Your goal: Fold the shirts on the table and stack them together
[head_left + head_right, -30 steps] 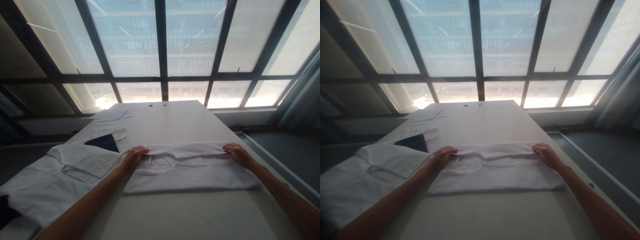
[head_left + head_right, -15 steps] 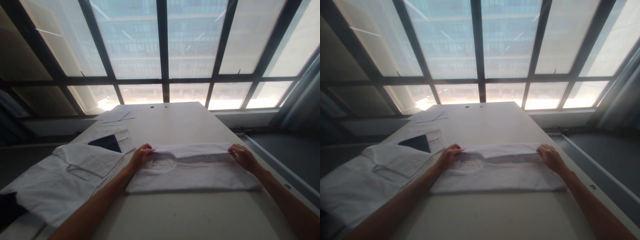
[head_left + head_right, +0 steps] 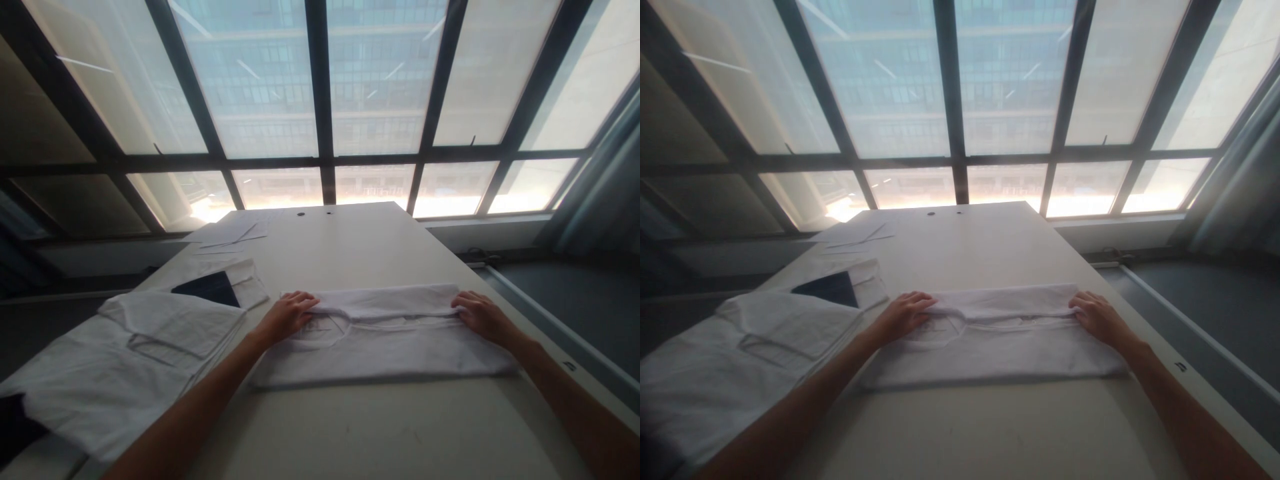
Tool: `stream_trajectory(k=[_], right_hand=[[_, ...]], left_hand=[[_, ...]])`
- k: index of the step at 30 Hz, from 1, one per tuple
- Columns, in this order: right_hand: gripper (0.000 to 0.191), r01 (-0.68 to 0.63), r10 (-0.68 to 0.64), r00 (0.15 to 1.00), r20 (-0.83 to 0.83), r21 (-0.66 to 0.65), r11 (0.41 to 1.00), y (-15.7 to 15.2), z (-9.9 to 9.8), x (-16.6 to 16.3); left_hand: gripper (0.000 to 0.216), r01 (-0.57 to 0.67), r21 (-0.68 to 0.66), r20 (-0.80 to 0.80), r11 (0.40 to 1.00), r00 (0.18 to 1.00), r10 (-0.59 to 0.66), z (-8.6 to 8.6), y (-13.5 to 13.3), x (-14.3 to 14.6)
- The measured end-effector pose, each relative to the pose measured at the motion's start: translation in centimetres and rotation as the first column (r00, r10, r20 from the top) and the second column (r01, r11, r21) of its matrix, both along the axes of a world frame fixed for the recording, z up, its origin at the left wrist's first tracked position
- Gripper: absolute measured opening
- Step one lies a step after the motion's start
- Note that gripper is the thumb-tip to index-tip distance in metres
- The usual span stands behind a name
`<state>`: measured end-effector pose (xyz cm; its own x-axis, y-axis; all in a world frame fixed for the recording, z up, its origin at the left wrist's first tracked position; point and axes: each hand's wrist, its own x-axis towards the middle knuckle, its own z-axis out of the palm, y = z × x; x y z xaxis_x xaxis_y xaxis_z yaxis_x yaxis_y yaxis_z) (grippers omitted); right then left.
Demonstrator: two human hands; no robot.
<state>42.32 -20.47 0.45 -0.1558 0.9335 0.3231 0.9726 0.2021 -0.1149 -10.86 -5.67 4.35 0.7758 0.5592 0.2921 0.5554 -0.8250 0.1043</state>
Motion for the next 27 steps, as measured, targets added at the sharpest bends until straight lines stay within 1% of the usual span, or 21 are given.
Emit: stream_trajectory(k=[1,3,6,8,10,12,15,18,20,22,24,27], right_hand=[[0.025,-0.014,0.014,1.0,-0.008,0.017,1.0,0.0,0.1,-0.3],[0.029,-0.031,0.032,0.999,-0.015,0.041,0.999,0.1,0.2,-0.9],[0.022,-0.043,0.043,0.999,0.001,0.028,0.999,0.3,0.2,-1.7],[0.017,-0.046,0.045,0.999,0.016,0.011,0.999,0.3,0.2,-1.9],[0.016,-0.042,0.041,0.999,0.024,0.009,0.999,0.3,0.3,-1.8],[0.016,-0.039,0.038,0.999,0.015,0.017,0.999,0.2,0.3,-1.6],[0.016,-0.05,0.05,0.998,-0.023,0.005,0.999,0.2,0.2,-1.2],[0.017,-0.064,0.062,0.997,-0.056,-0.034,0.997,0.2,0.1,-1.2],[0.018,-0.066,0.062,0.996,-0.066,-0.05,0.997,0.2,0.1,-1.3],[0.02,-0.054,0.05,0.996,-0.075,-0.056,0.997,0.2,0.0,-1.4],[0.023,-0.023,0.018,0.996,-0.085,-0.059,0.998,0.2,-0.1,-1.5],[0.029,0.056,-0.059,0.994,-0.09,-0.037,0.998,0.3,-0.3,-1.5]], left_hand=[[0.039,0.024,0.006,-0.007,1.0,1.0,-0.023,-0.1,-0.2,1.0],[0.037,0.088,0.0,-0.019,0.996,0.996,-0.088,-0.3,-0.4,3.5],[0.024,0.168,-0.018,0.004,0.986,0.986,-0.168,-1.0,-0.6,7.3],[0.021,0.197,-0.048,0.049,0.979,0.98,-0.195,-1.4,-0.6,8.9],[0.023,0.204,-0.094,0.12,0.974,0.974,-0.193,-1.9,-0.6,9.5],[0.023,0.215,-0.142,0.181,0.966,0.965,-0.188,-2.3,-0.6,9.4],[0.019,0.24,-0.177,0.191,0.955,0.96,-0.206,-2.5,-1.0,8.7],[0.024,0.218,-0.174,0.153,0.96,0.969,-0.192,-1.9,-1.7,8.9],[0.03,0.189,-0.167,0.135,0.968,0.977,-0.167,-1.5,-2.2,9.8],[0.033,0.149,-0.153,0.128,0.977,0.983,-0.13,-1.3,-2.5,11.4],[0.037,0.088,-0.145,0.113,0.985,0.991,-0.072,-1.7,-2.8,13.1],[0.048,0.002,-0.177,0.037,0.984,0.999,0.004,-2.8,-3.1,15.2]])
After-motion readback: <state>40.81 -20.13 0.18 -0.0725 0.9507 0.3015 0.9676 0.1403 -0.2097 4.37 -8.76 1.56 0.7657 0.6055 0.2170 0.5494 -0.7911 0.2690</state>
